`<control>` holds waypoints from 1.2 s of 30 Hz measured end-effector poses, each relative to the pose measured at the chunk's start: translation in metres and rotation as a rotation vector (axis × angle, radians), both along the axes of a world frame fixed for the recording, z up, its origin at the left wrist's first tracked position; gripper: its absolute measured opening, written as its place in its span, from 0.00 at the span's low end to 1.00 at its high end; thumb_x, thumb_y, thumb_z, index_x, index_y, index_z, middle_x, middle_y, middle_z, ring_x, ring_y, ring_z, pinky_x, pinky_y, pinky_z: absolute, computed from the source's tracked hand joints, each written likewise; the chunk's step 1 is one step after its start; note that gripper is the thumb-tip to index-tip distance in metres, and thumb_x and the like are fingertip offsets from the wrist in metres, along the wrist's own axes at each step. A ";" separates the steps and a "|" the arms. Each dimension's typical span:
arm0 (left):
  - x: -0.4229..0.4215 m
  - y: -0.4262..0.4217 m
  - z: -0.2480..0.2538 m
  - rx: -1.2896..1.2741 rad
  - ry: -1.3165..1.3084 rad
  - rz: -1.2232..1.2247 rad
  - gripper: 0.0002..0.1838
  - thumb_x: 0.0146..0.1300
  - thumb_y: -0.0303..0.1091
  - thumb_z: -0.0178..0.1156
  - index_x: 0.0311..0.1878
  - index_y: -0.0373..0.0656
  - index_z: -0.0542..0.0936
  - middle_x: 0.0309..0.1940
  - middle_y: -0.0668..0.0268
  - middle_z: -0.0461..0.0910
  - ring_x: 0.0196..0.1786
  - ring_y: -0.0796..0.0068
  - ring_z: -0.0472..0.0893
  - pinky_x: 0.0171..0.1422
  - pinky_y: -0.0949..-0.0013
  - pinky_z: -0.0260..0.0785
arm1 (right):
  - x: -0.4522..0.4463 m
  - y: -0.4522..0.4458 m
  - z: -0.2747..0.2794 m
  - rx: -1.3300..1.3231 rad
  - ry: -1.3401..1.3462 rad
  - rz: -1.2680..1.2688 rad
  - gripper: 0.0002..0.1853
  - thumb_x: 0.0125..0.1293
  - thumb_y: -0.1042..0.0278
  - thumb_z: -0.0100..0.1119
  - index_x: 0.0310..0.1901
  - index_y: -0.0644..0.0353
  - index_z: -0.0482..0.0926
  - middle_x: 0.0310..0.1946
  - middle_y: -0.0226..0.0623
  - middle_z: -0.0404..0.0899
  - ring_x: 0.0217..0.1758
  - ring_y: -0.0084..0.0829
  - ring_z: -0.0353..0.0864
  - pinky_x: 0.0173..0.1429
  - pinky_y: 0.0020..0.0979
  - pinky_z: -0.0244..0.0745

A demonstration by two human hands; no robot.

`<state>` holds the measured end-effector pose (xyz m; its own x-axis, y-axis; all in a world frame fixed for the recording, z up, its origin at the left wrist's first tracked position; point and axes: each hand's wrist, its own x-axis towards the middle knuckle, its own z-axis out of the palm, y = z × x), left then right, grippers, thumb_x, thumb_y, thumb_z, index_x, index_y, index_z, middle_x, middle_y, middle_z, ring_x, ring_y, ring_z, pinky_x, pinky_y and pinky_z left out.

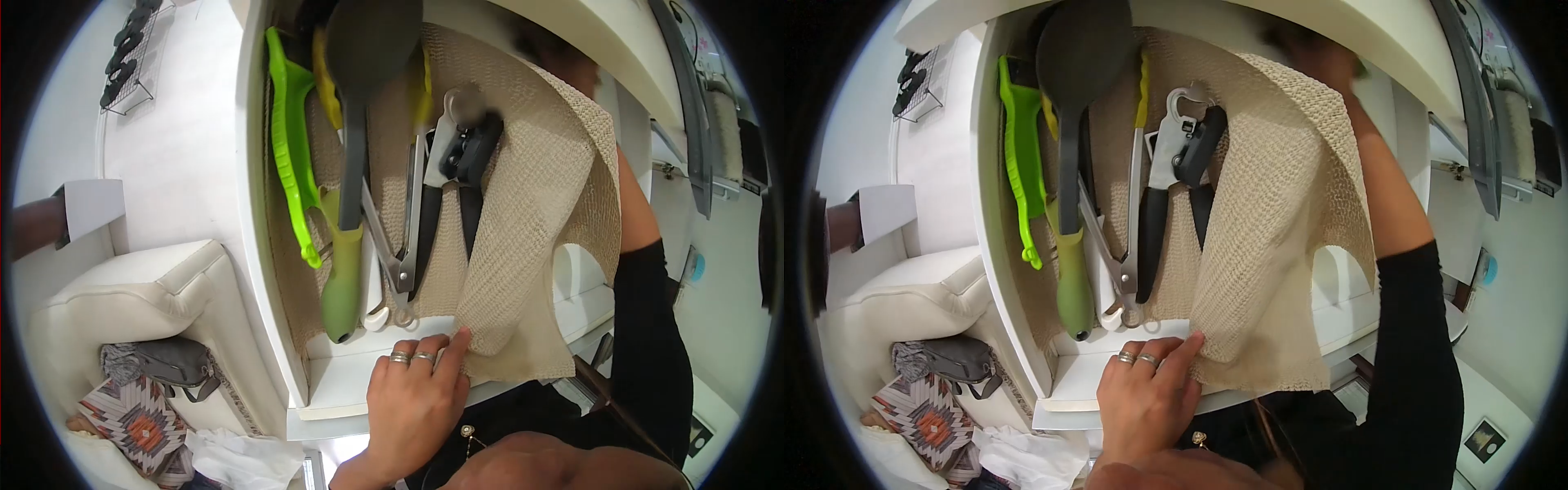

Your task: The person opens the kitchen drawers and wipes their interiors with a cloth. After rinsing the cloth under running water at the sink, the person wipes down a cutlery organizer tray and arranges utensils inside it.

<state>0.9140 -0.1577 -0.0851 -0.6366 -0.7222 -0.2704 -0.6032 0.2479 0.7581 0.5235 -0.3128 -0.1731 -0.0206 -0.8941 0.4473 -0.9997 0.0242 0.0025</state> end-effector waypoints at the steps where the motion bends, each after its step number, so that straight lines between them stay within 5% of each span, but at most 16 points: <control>1: 0.000 -0.001 0.000 -0.004 -0.006 -0.009 0.25 0.39 0.27 0.63 0.47 0.51 0.79 0.35 0.70 0.78 0.37 0.68 0.76 0.38 0.66 0.67 | 0.016 -0.001 -0.002 0.053 -0.084 0.066 0.14 0.63 0.60 0.53 0.45 0.59 0.78 0.35 0.42 0.81 0.39 0.42 0.79 0.45 0.40 0.72; 9: -0.012 -0.010 0.011 0.086 -0.111 -0.049 0.27 0.36 0.27 0.63 0.47 0.53 0.80 0.35 0.70 0.78 0.35 0.66 0.75 0.38 0.65 0.67 | 0.057 -0.013 0.002 0.280 -0.269 0.413 0.13 0.64 0.62 0.53 0.45 0.60 0.77 0.37 0.43 0.80 0.41 0.43 0.78 0.46 0.40 0.71; 21: -0.005 -0.004 0.006 0.070 -0.072 -0.027 0.27 0.36 0.26 0.63 0.47 0.51 0.80 0.35 0.70 0.78 0.35 0.67 0.75 0.38 0.65 0.66 | -0.153 0.039 0.000 0.221 0.234 -0.092 0.14 0.63 0.61 0.53 0.45 0.59 0.77 0.37 0.44 0.80 0.43 0.43 0.78 0.45 0.40 0.72; 30: -0.001 -0.003 0.003 0.065 -0.031 -0.024 0.26 0.35 0.28 0.63 0.46 0.53 0.80 0.35 0.73 0.78 0.35 0.70 0.75 0.37 0.67 0.67 | -0.122 0.063 0.003 0.045 0.462 -0.287 0.22 0.63 0.50 0.53 0.46 0.64 0.76 0.41 0.48 0.79 0.45 0.47 0.76 0.50 0.42 0.69; 33: 0.003 -0.001 0.001 0.061 -0.014 -0.029 0.27 0.35 0.29 0.64 0.46 0.53 0.80 0.36 0.73 0.78 0.35 0.71 0.75 0.37 0.68 0.67 | -0.123 0.053 -0.015 -0.144 0.356 -0.108 0.24 0.61 0.48 0.56 0.47 0.64 0.76 0.47 0.50 0.77 0.49 0.44 0.76 0.53 0.42 0.68; 35: 0.002 -0.003 0.003 0.050 -0.002 -0.027 0.27 0.35 0.29 0.64 0.47 0.53 0.80 0.36 0.73 0.78 0.36 0.71 0.75 0.37 0.68 0.67 | -0.085 0.030 -0.012 -0.128 -0.462 -0.185 0.24 0.61 0.49 0.58 0.49 0.61 0.76 0.51 0.52 0.75 0.51 0.42 0.75 0.55 0.40 0.68; 36: 0.000 -0.007 0.007 0.075 -0.022 -0.044 0.27 0.35 0.29 0.64 0.47 0.54 0.80 0.36 0.74 0.78 0.35 0.71 0.75 0.36 0.68 0.67 | -0.052 0.020 -0.007 -0.127 -0.464 -0.178 0.24 0.61 0.49 0.58 0.49 0.61 0.76 0.51 0.52 0.75 0.51 0.42 0.75 0.55 0.40 0.68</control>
